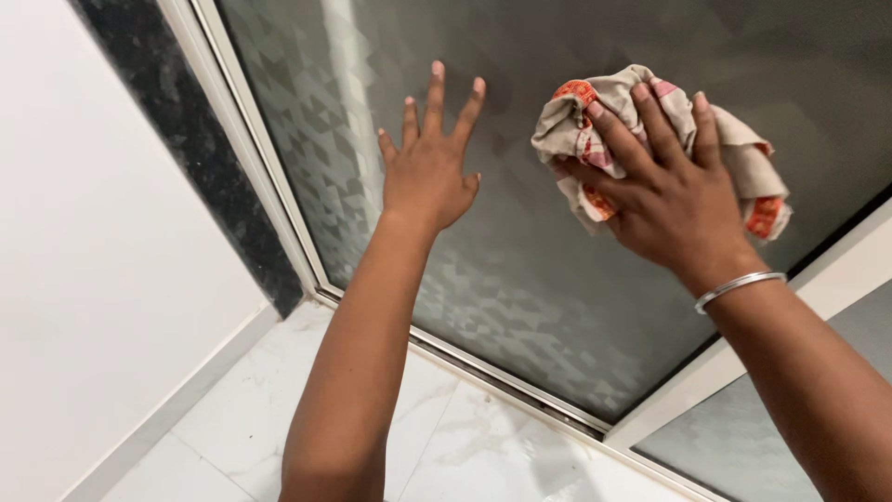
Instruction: The person wipes a frosted glass sliding door using a cloth. They use their right hand to scrub the surface while their left hand stabilizes the door frame. The task involves repetitive wiping motions across the glass panel.
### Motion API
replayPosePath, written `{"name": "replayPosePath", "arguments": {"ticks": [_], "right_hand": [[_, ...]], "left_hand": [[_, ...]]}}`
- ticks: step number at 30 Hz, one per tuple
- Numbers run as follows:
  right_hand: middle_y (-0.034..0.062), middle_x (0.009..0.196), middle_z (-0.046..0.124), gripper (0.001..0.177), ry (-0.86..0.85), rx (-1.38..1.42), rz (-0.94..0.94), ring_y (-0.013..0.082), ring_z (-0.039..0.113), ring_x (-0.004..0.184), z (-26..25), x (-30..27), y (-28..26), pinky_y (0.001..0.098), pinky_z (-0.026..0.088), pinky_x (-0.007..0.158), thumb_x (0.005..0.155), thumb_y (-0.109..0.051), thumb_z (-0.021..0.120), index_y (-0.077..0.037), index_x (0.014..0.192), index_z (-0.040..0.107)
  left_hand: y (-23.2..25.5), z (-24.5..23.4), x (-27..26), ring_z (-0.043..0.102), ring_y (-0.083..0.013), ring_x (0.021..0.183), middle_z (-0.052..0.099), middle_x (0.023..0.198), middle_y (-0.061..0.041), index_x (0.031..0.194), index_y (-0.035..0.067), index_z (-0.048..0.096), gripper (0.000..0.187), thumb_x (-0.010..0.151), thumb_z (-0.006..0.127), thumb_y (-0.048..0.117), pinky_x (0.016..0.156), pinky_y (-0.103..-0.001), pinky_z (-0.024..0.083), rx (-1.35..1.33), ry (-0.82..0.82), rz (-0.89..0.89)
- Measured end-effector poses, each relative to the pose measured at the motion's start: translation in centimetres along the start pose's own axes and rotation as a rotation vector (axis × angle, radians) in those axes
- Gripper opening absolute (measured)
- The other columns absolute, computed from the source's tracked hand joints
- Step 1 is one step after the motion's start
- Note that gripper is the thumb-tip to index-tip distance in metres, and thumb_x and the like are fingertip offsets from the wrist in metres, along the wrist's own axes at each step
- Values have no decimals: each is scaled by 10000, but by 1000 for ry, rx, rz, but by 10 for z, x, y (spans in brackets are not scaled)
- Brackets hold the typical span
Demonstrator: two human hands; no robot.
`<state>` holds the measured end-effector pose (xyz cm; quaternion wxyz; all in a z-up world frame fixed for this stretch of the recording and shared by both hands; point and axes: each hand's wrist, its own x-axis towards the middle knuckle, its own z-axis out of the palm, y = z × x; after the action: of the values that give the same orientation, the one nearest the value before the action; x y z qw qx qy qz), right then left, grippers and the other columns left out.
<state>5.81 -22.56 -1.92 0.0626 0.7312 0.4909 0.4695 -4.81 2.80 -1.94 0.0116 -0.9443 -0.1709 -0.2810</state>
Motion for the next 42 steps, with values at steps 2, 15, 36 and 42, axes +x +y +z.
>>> {"name": "replayPosePath", "arguments": {"ticks": [2, 15, 36, 42], "right_hand": [[0, 1779, 307, 438, -33, 91, 54, 315, 209, 1644, -3, 0, 10, 702, 115, 1273, 1016, -488, 633, -387, 1440, 663], [183, 1729, 298, 453, 165, -32, 93, 481, 186, 1556, -11, -13, 35, 776, 110, 1181, 1063, -411, 586, -308, 1492, 690], [125, 1732, 225, 494, 128, -178, -52, 392, 150, 1598, 64, 29, -39, 738, 119, 1243, 1085, -563, 594, -440, 1557, 514], [118, 1711, 323, 571, 115, 61, -61, 407, 220, 1553, 43, 49, -19, 762, 136, 1163, 1052, -524, 625, -428, 1612, 560]], "left_hand": [[4, -4, -5, 253, -418, 1499, -61, 1681, -39, 1585, 453, 81, 1046, 831, 797, 340, 1109, -703, 313, 51, -31, 21], [16, 38, -23, 143, -421, 1528, -81, 1674, -33, 1562, 484, 102, 1015, 825, 786, 354, 1095, -749, 294, -88, 29, 54], [6, 83, -12, -21, -449, 1583, -58, 1720, -71, 1474, 347, 476, 742, 834, 736, 617, 1283, -586, 141, -160, 3, 76], [11, 77, -14, 3, -465, 1549, -42, 1684, -97, 1535, 337, 382, 894, 778, 714, 678, 1246, -607, 167, -183, 77, 87]]}}
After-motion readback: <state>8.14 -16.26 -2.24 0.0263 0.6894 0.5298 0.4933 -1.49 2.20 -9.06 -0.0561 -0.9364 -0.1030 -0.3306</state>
